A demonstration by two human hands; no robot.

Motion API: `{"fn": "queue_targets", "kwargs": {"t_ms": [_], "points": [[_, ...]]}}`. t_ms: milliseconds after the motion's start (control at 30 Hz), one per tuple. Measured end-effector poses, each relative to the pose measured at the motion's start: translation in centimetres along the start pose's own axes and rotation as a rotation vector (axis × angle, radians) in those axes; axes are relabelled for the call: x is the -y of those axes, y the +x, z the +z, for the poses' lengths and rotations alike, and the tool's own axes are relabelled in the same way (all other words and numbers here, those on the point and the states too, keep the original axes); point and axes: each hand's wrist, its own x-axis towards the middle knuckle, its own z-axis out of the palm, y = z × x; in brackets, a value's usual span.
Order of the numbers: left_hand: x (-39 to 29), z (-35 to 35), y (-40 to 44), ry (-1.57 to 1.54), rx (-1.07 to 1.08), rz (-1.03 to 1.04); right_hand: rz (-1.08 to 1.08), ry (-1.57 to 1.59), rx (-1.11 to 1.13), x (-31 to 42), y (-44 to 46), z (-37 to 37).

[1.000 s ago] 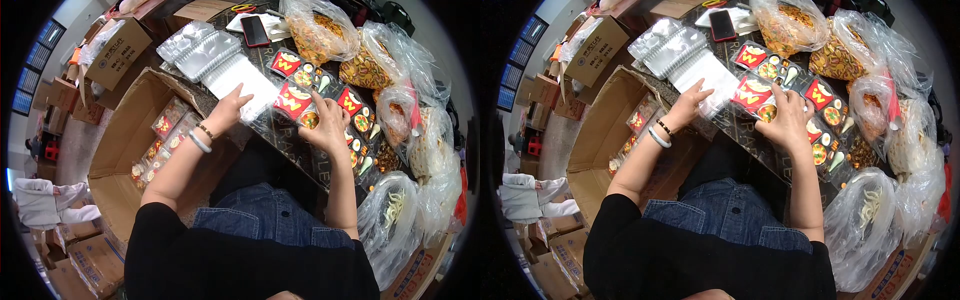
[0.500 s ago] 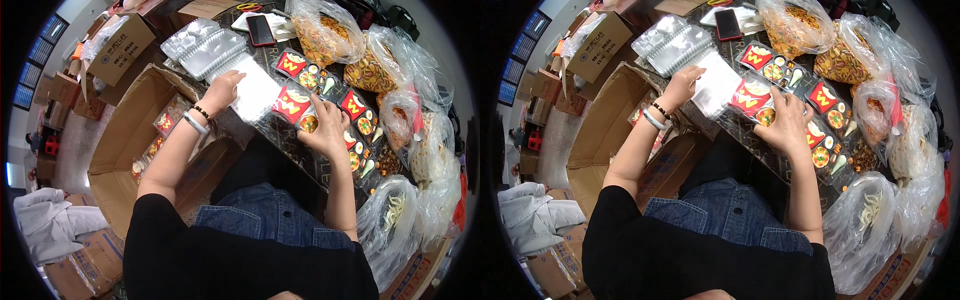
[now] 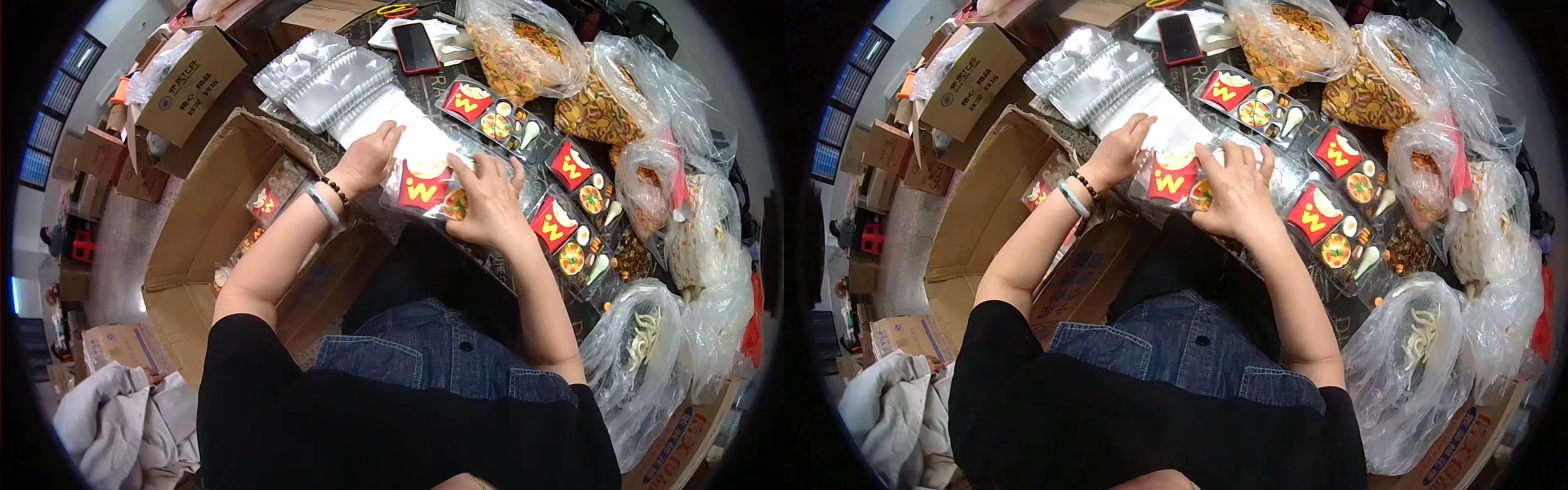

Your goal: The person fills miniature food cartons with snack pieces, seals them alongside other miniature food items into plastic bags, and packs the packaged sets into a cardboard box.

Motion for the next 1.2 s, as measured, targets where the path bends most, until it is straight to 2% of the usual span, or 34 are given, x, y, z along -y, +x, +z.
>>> {"fn": "queue_targets", "kwargs": {"t_ms": [100, 200, 233, 300, 367, 467, 533, 567, 667, 733, 800, 867, 900, 933, 967, 1033, 1100, 1133, 1167, 1200], "points": [[0.3, -0.4, 0.2, -0.026, 0.095, 0.099, -0.044, 0.02, -0.033, -0.9, 1.6, 2.4], [0.0, -2.2, 0.3, -0.06, 0.391, 0.15, 0.132, -0.027, 0.034, -1.5, 2.6, 3.4], [-0.8, -2.7, 0.3, -0.044, 0.476, 0.143, 0.131, -0.029, 0.032, -1.4, 2.8, 3.6], [-2.8, -3.1, 0.3, -0.076, 0.553, 0.107, 0.221, 0.0, 0.047, -1.1, 2.9, 4.5], [-3.8, -1.5, 0.1, 0.004, 0.518, 0.096, 0.252, 0.008, 0.113, -0.4, 3.1, 5.3], [-4.6, -1.1, 0.5, 0.008, 0.478, 0.08, 0.185, -0.116, -0.152, -0.3, 2.0, 5.8], [-4.9, -1.9, 0.6, -0.05, 0.546, 0.044, 0.225, -0.102, -0.168, -0.4, -0.2, 2.1], [-4.6, -1.7, 0.5, -0.052, 0.542, 0.04, 0.313, -0.213, -0.106, -0.4, -1.3, 0.5], [-4.4, -0.8, 0.2, -0.081, 0.515, 0.078, 0.506, -0.002, 0.064, -1.7, -3.7, 0.0], [-4.8, -0.9, 0.8, -0.149, 0.511, 0.059, 0.477, 0.199, 0.017, -2.4, -3.8, 1.8], [-5.3, -0.5, 1.2, -0.176, 0.487, 0.085, 0.443, 0.25, -0.053, -3.2, -3.8, 3.3], [-5.9, -0.7, 1.3, -0.253, 0.515, 0.042, 0.567, 0.58, -0.085, -3.4, -3.7, 4.2], [-6.2, -0.2, 1.2, -0.362, 0.433, 0.105, 0.561, 0.584, -0.083, -3.1, -3.6, 4.3], [-6.5, 0.3, 1.3, -0.472, 0.35, 0.169, 0.668, 0.936, -0.106, -2.5, -3.5, 4.4], [-6.8, 0.9, 1.3, -0.514, 0.42, 0.179, 0.769, 1.289, -0.129, -2.1, -3.4, 4.5], [-8.6, 0.8, 1.3, -0.583, 0.405, 0.14, 0.745, 1.317, -0.109, -1.7, -3.3, 5.4], [-10.4, 0.9, 1.7, -0.676, 0.472, 0.128, 0.728, 1.674, -0.172, -1.0, -3.2, 6.2], [-11.2, 0.5, 1.9, -0.684, 0.502, 0.149, 0.865, 1.688, -0.144, -0.6, -3.2, 5.7], [-11.7, 0.2, 1.7, -0.659, 0.463, 0.172, 0.865, 1.687, -0.142, -0.7, -3.3, 6.0], [-12.0, 0.0, 1.5, -0.658, 0.461, 0.172, 0.885, 1.815, -0.123, -1.0, -3.5, 6.5]]}}
